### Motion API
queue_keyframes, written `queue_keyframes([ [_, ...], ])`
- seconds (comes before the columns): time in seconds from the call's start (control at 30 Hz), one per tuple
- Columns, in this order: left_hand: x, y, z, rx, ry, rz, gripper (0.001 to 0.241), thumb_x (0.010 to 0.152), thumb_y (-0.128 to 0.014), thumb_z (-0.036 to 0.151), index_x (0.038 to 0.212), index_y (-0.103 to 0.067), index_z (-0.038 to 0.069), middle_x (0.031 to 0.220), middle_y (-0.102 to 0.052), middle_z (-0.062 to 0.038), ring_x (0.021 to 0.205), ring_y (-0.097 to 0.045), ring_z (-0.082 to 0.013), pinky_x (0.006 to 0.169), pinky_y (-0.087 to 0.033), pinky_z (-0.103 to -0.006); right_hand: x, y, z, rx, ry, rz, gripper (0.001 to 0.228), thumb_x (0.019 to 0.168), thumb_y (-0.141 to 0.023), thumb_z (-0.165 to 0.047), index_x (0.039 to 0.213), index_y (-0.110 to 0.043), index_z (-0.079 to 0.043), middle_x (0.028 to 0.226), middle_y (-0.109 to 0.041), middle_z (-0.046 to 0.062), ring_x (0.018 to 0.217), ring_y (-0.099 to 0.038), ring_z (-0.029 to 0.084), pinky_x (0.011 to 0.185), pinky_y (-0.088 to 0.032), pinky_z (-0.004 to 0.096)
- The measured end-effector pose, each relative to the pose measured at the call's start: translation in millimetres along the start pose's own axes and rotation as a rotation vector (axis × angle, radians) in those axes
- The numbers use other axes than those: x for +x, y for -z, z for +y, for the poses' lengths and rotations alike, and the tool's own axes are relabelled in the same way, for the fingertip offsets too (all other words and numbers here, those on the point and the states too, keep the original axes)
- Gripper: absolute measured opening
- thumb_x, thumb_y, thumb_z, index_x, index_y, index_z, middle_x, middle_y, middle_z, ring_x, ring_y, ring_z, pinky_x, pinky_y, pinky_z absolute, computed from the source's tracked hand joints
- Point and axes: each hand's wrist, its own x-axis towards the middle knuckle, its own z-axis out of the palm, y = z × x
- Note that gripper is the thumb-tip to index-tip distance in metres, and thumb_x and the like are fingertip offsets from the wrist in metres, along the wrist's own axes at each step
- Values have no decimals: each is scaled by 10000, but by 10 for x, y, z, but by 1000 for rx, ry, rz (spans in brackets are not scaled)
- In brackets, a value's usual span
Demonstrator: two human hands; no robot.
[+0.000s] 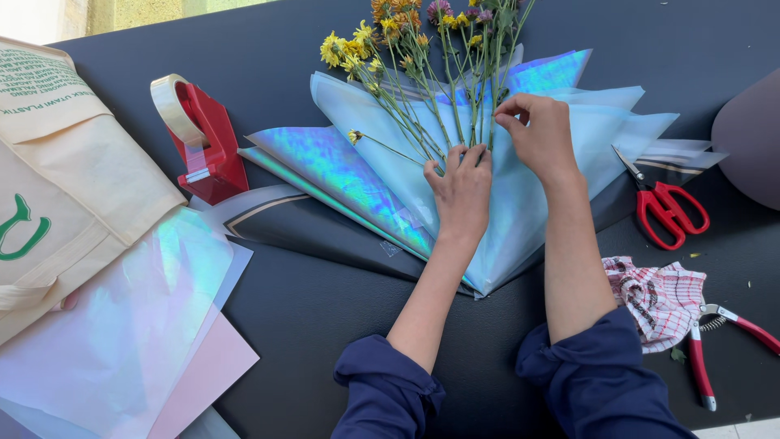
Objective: The person arranges flowers by placing them on iridescent wrapping paper, cutting the stems with shears, and wiping the stems with a cloth.
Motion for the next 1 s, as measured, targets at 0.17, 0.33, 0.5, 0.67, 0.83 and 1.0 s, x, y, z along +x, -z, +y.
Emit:
queue_keyframes([
  [0.17, -13, -12, -8, -9, -4, 6, 318, 955, -699, 21, 1238, -651, 157, 1184, -571, 31, 1274, -447, -143, 1039, -204, -573, 123, 47, 15, -51, 87, -153, 43, 946, -770, -51, 945, -755, -91, 875, -721, 94, 772, -523, 229, 687, -463, 372],
  [0.33, -7, -75, -25, -26, -1, 3, 354, 941, -700, -10, 1243, -638, 163, 1205, -580, 29, 1290, -438, -135, 1040, -197, -582, 197, 64, -98, -62, 123, -254, 28, 944, -745, -33, 938, -745, -61, 885, -722, 138, 816, -538, 284, 726, -468, 429],
  [0.5, 1, -96, -40, -28, 5, -2, 367, 926, -703, -37, 1209, -675, 195, 1222, -586, 25, 1269, -461, -146, 1008, -235, -588, 281, -57, 35, -86, 135, -331, 41, 950, -742, -51, 917, -743, -75, 846, -722, 126, 639, -503, 250, 629, -464, 430],
  [0.67, 6, -95, -43, -43, 20, -19, 371, 933, -700, -5, 1215, -686, 235, 1234, -594, 40, 1292, -460, -147, 1016, -226, -602, 300, -22, 70, -88, 117, -354, 60, 947, -730, -44, 903, -737, -84, 836, -718, 130, 592, -497, 255, 597, -458, 434],
  [0.83, 74, 1, -24, 14, 60, -41, 293, 886, -662, 133, 1073, -737, 346, 1288, -651, 168, 1227, -498, -115, 936, -276, -522, 372, 46, -16, -162, 74, -459, 164, 913, -630, 28, 884, -736, -95, 837, -739, 14, 826, -647, 206, 801, -474, 378],
  [1.0, 77, 22, -15, 5, 75, -67, 337, 850, -694, 99, 1086, -740, 335, 1315, -627, 124, 1255, -481, -143, 933, -280, -527, 389, 75, -126, -175, 16, -475, 168, 907, -616, 49, 841, -714, -70, 814, -717, 39, 829, -636, 221, 741, -472, 382],
])
